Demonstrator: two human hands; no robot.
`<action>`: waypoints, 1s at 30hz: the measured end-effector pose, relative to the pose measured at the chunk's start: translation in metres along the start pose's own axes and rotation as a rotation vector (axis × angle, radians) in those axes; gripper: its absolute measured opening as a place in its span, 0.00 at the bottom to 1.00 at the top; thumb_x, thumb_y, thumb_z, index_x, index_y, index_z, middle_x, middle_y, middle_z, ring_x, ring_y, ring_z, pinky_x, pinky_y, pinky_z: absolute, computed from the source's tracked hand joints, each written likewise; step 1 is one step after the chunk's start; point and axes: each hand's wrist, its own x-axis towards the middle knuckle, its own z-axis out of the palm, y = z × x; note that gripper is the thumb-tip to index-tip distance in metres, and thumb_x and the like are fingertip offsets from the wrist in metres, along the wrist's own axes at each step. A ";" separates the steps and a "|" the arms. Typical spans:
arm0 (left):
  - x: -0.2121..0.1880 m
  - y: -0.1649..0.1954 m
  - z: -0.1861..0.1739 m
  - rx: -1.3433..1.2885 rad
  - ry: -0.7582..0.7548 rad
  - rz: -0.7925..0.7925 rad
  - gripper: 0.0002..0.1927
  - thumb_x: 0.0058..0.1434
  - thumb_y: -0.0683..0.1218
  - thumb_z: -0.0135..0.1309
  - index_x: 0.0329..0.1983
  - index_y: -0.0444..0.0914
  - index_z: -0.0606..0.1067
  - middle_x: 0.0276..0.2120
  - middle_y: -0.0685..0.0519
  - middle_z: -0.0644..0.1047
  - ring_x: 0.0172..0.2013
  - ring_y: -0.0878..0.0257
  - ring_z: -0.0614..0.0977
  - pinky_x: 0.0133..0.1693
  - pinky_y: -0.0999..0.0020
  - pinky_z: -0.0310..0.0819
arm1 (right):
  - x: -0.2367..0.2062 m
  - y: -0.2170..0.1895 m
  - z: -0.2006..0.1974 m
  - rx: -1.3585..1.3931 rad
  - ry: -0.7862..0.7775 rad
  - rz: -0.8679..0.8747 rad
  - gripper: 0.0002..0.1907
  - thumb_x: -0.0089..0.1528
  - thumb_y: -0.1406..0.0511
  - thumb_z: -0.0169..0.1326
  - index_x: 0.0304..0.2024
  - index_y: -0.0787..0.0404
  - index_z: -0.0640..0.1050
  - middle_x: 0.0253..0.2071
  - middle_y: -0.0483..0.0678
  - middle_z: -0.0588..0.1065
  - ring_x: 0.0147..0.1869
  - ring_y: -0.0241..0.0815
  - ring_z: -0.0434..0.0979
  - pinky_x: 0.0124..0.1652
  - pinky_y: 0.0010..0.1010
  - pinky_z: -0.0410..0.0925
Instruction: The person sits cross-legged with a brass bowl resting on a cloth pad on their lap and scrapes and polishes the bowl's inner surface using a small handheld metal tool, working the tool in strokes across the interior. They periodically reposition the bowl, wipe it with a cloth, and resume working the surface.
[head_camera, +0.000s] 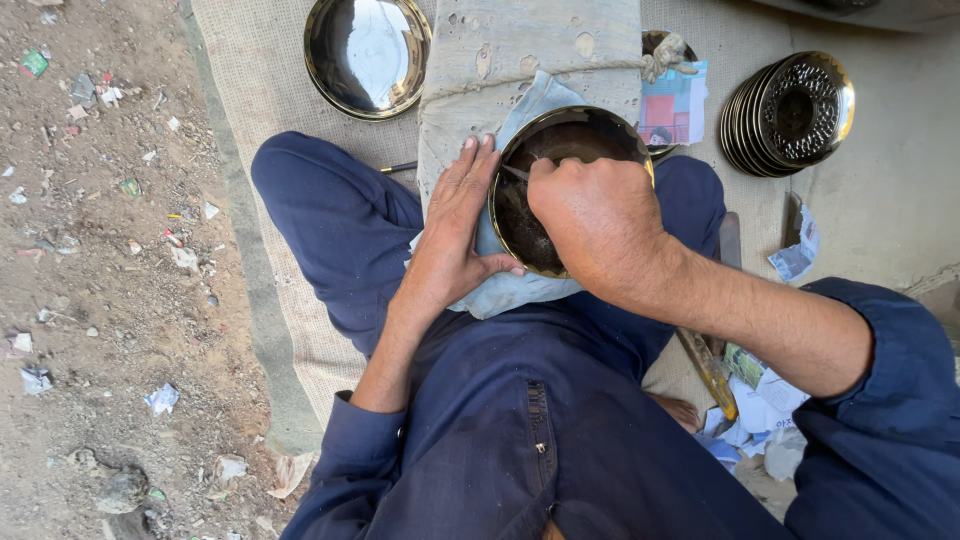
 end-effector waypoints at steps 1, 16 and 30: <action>0.000 0.000 0.000 -0.006 0.002 0.001 0.70 0.31 0.56 0.76 0.77 0.35 0.53 0.77 0.43 0.54 0.78 0.47 0.50 0.75 0.47 0.44 | 0.000 -0.001 0.001 -0.005 -0.004 0.007 0.09 0.48 0.67 0.63 0.31 0.61 0.78 0.21 0.51 0.78 0.27 0.46 0.84 0.22 0.33 0.74; -0.001 -0.001 0.004 0.039 0.007 -0.018 0.72 0.27 0.56 0.76 0.76 0.36 0.54 0.76 0.44 0.55 0.77 0.47 0.51 0.74 0.46 0.44 | -0.035 0.019 -0.016 -0.139 0.189 -0.142 0.31 0.50 0.70 0.61 0.59 0.64 0.77 0.40 0.49 0.72 0.29 0.36 0.77 0.22 0.23 0.69; -0.006 0.001 0.003 0.031 0.031 0.027 0.72 0.28 0.53 0.79 0.77 0.35 0.54 0.76 0.42 0.55 0.77 0.46 0.52 0.75 0.49 0.48 | -0.008 -0.012 -0.013 -0.458 -0.353 0.113 0.14 0.51 0.64 0.62 0.39 0.60 0.85 0.43 0.59 0.80 0.41 0.47 0.82 0.28 0.30 0.75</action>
